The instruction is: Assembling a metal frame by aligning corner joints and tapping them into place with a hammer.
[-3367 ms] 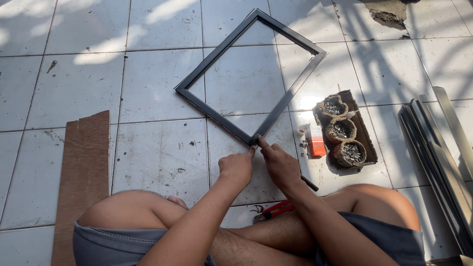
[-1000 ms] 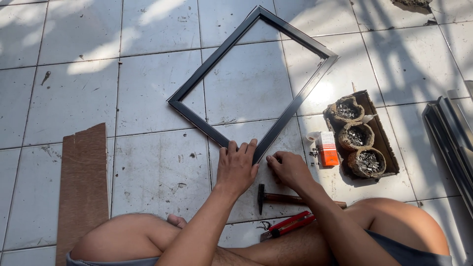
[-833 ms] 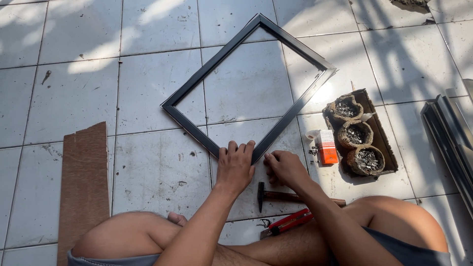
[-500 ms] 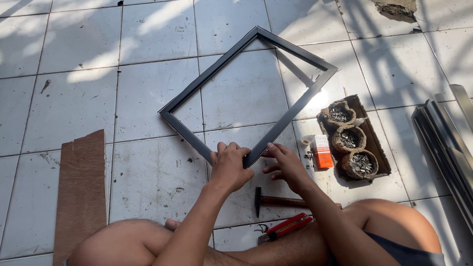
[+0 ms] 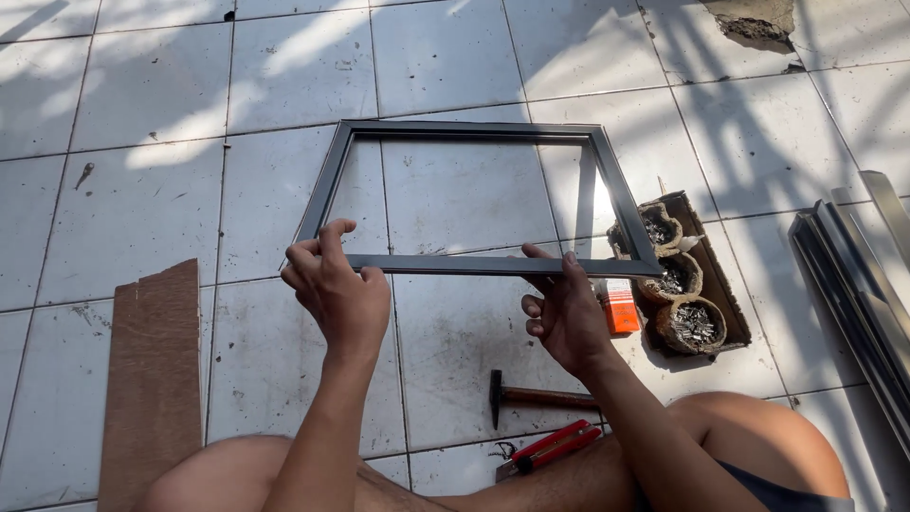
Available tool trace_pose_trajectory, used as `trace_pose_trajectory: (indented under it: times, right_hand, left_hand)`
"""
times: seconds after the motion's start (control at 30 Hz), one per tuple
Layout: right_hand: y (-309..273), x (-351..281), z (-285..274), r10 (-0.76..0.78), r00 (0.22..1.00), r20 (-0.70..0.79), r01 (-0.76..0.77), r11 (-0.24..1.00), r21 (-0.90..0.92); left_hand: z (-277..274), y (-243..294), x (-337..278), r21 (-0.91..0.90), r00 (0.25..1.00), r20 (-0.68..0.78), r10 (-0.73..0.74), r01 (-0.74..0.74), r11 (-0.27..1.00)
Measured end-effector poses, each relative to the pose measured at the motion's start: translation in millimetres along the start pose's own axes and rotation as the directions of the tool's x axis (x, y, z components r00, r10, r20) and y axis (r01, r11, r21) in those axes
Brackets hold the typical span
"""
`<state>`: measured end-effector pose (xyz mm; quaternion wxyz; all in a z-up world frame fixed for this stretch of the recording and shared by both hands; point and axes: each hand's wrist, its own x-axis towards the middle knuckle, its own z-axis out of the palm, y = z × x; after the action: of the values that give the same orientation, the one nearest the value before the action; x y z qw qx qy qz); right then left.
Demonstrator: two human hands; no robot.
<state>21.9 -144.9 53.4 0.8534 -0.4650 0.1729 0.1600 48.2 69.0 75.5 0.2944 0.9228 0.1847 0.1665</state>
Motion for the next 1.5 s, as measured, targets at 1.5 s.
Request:
trace_pose_trajectory:
  times: [1.5]
  right_hand:
    - [72, -12, 11, 0.237, 0.946, 0.223, 0.314, -0.488, -0.814]
  left_hand:
    - [54, 0, -30, -0.554, 0.733, 0.649, -0.203, 0.638, 0.535]
